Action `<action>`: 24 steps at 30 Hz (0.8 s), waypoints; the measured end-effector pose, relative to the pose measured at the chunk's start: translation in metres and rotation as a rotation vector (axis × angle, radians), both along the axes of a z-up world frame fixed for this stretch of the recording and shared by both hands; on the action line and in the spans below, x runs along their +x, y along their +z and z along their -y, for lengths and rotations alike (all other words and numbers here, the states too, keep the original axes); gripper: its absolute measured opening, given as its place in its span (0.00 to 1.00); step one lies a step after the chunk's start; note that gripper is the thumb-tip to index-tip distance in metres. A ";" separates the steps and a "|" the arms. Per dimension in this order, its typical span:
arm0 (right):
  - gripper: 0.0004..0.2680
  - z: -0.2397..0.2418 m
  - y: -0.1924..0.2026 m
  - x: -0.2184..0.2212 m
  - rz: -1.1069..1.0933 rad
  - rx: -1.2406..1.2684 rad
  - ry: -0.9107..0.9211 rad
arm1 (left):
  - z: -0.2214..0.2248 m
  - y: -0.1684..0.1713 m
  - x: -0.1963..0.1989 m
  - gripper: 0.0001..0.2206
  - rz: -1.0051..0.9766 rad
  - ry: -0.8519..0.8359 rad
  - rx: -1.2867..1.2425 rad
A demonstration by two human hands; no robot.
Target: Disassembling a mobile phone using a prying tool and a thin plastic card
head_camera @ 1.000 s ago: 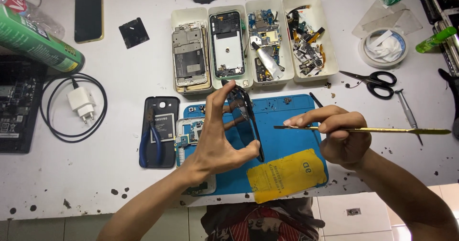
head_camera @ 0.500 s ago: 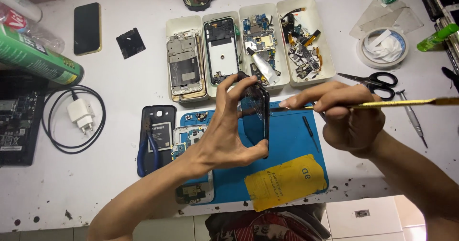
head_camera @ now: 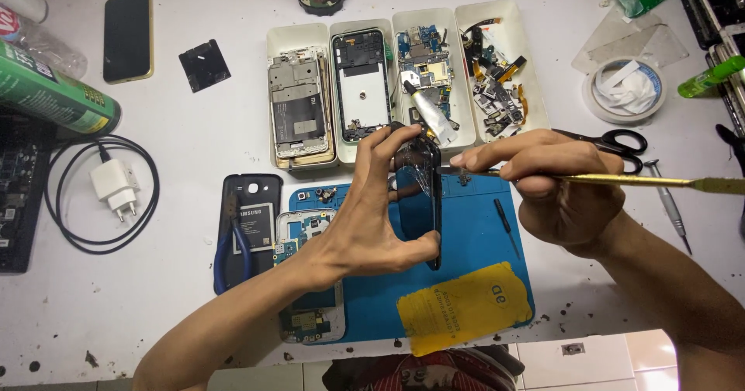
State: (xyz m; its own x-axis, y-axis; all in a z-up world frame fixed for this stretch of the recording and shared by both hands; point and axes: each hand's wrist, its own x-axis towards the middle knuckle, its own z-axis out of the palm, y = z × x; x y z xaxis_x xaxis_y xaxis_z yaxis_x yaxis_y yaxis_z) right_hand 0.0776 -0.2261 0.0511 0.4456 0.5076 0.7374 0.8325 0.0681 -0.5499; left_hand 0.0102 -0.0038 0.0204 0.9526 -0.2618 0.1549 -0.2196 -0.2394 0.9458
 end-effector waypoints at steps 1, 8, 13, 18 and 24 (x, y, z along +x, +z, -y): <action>0.11 0.000 0.000 0.001 -0.002 -0.001 0.002 | 0.000 0.000 0.000 0.43 -0.002 0.002 -0.001; 0.10 -0.001 -0.004 0.004 0.180 -0.155 -0.013 | -0.001 0.000 -0.002 0.43 0.035 0.016 -0.017; 0.11 -0.008 -0.009 0.004 0.066 -0.078 -0.038 | -0.002 -0.003 -0.003 0.42 0.040 0.018 -0.040; 0.13 -0.001 -0.015 0.004 -0.034 -0.083 0.012 | 0.001 -0.001 -0.006 0.42 0.030 0.055 -0.042; 0.11 -0.010 -0.004 0.001 0.120 -0.086 0.014 | 0.006 0.005 -0.007 0.41 0.009 0.106 -0.031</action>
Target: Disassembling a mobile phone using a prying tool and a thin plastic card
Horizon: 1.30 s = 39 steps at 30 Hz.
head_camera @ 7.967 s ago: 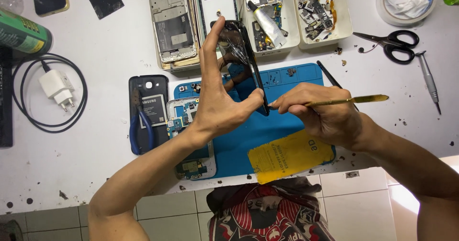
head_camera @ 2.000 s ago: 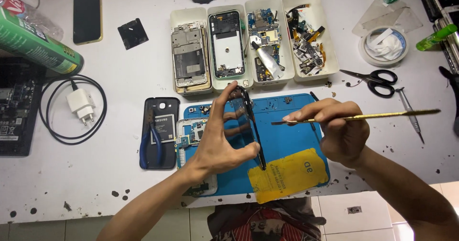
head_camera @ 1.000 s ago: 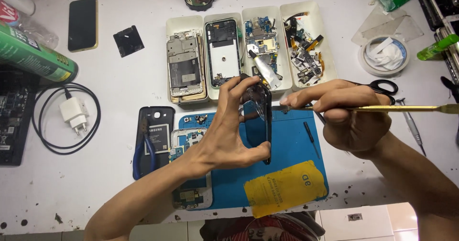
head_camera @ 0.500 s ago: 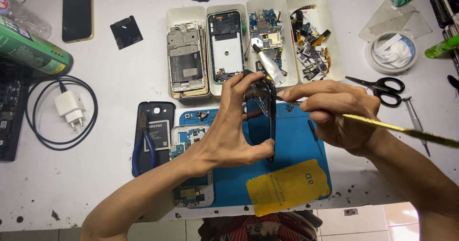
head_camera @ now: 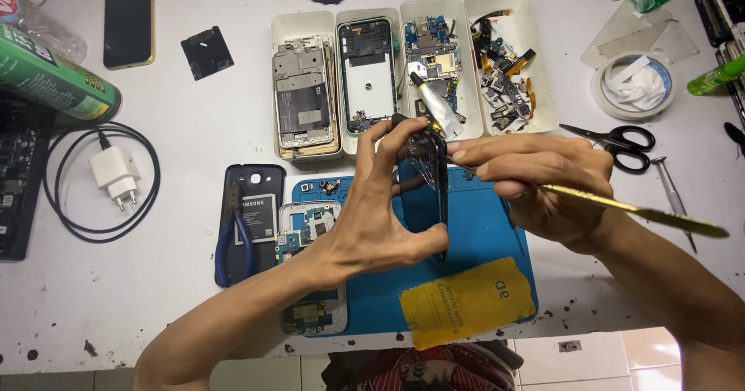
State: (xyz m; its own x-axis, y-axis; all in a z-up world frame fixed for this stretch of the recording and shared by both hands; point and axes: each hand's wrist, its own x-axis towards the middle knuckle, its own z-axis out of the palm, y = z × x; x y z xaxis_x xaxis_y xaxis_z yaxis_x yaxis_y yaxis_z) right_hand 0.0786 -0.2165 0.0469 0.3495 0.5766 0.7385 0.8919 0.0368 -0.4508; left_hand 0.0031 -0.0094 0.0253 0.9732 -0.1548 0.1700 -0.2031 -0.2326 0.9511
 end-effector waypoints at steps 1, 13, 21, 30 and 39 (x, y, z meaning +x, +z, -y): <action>0.11 0.000 -0.003 0.000 0.002 0.001 0.000 | 0.000 -0.001 0.000 0.41 0.002 0.000 0.001; 0.11 -0.009 -0.016 -0.005 -0.144 0.158 -0.111 | -0.004 0.005 0.002 0.32 0.007 0.020 -0.049; 0.10 -0.009 -0.014 -0.004 -0.130 0.140 -0.030 | -0.003 0.002 0.001 0.32 -0.045 0.056 -0.123; 0.11 0.030 -0.020 -0.017 -0.212 0.122 -0.004 | -0.009 -0.012 0.013 0.32 0.016 0.135 -0.214; 0.08 0.063 -0.073 -0.057 -0.162 0.001 -0.052 | -0.010 -0.011 0.013 0.31 -0.057 0.162 -0.245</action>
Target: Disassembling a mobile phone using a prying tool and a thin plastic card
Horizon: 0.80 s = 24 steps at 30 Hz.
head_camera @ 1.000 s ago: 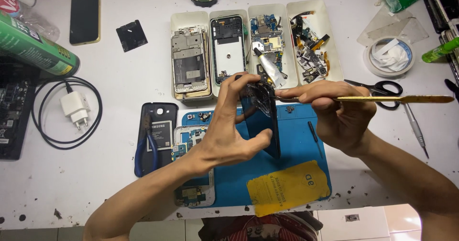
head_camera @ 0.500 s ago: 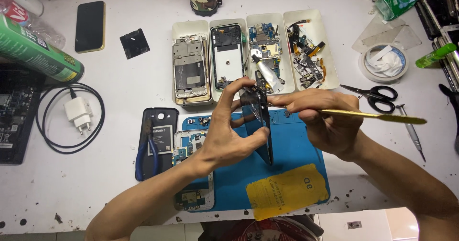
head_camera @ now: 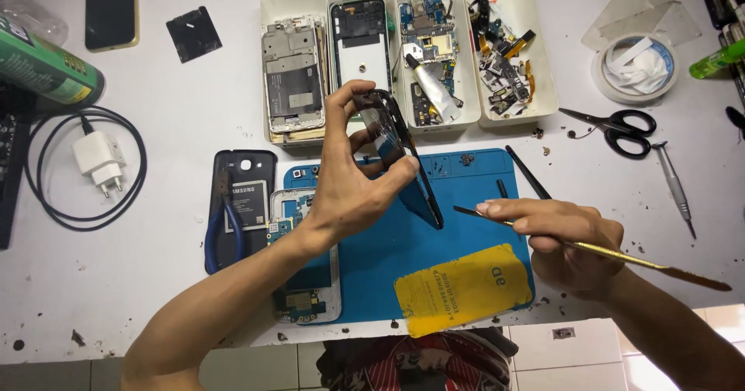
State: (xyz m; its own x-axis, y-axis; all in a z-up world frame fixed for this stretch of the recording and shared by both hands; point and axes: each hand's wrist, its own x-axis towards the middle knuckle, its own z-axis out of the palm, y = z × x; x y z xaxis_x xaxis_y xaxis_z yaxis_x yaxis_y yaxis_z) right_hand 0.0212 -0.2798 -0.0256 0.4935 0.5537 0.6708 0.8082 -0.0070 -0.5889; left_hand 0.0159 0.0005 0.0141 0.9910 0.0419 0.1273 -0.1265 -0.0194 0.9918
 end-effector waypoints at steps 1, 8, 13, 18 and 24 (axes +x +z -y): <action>0.08 -0.001 0.001 -0.002 -0.008 0.001 0.004 | 0.000 -0.001 0.000 0.31 -0.008 0.004 0.001; 0.08 -0.007 -0.002 -0.003 0.040 -0.078 0.110 | 0.000 -0.002 0.001 0.31 0.012 0.006 0.013; 0.08 -0.011 0.000 -0.001 0.117 -0.102 0.148 | 0.001 -0.001 0.000 0.31 -0.001 0.013 0.012; 0.07 -0.021 0.004 -0.001 0.290 -0.193 0.191 | 0.005 0.001 -0.002 0.32 -0.013 0.043 0.012; 0.08 -0.019 0.001 -0.003 0.151 -0.211 0.144 | 0.004 -0.001 -0.003 0.32 -0.019 0.061 0.000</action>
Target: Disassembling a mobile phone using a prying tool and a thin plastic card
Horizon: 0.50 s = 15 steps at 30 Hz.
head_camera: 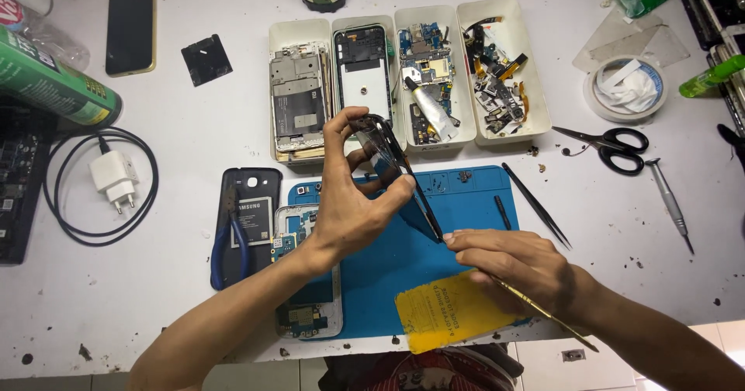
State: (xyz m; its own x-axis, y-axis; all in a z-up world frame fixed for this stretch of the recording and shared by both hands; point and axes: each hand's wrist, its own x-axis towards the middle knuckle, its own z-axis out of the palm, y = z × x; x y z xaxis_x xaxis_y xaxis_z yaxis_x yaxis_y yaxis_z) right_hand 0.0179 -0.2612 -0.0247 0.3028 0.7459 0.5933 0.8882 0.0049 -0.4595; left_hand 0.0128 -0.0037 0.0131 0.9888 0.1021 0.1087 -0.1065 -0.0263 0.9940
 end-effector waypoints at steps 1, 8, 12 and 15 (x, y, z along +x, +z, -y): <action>0.08 0.000 -0.005 0.000 0.001 0.001 0.000 | 0.000 0.000 0.000 0.32 0.001 0.000 0.001; 0.11 -0.009 -0.002 -0.010 -0.146 0.081 -0.184 | -0.003 -0.005 0.001 0.33 0.029 -0.035 0.015; 0.11 -0.009 0.003 -0.008 -0.155 0.073 -0.145 | -0.001 -0.001 -0.001 0.34 0.022 -0.040 0.018; 0.10 -0.004 0.001 -0.007 -0.119 0.048 -0.114 | 0.002 0.003 -0.003 0.37 -0.005 -0.053 0.051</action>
State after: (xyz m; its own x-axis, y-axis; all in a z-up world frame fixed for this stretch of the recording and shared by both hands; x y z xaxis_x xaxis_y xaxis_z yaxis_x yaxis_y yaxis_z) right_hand 0.0109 -0.2568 -0.0240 0.4543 0.6743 0.5821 0.8233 -0.0683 -0.5635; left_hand 0.0094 -0.0056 0.0161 0.9932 0.0437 0.1076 -0.1044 -0.0709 0.9920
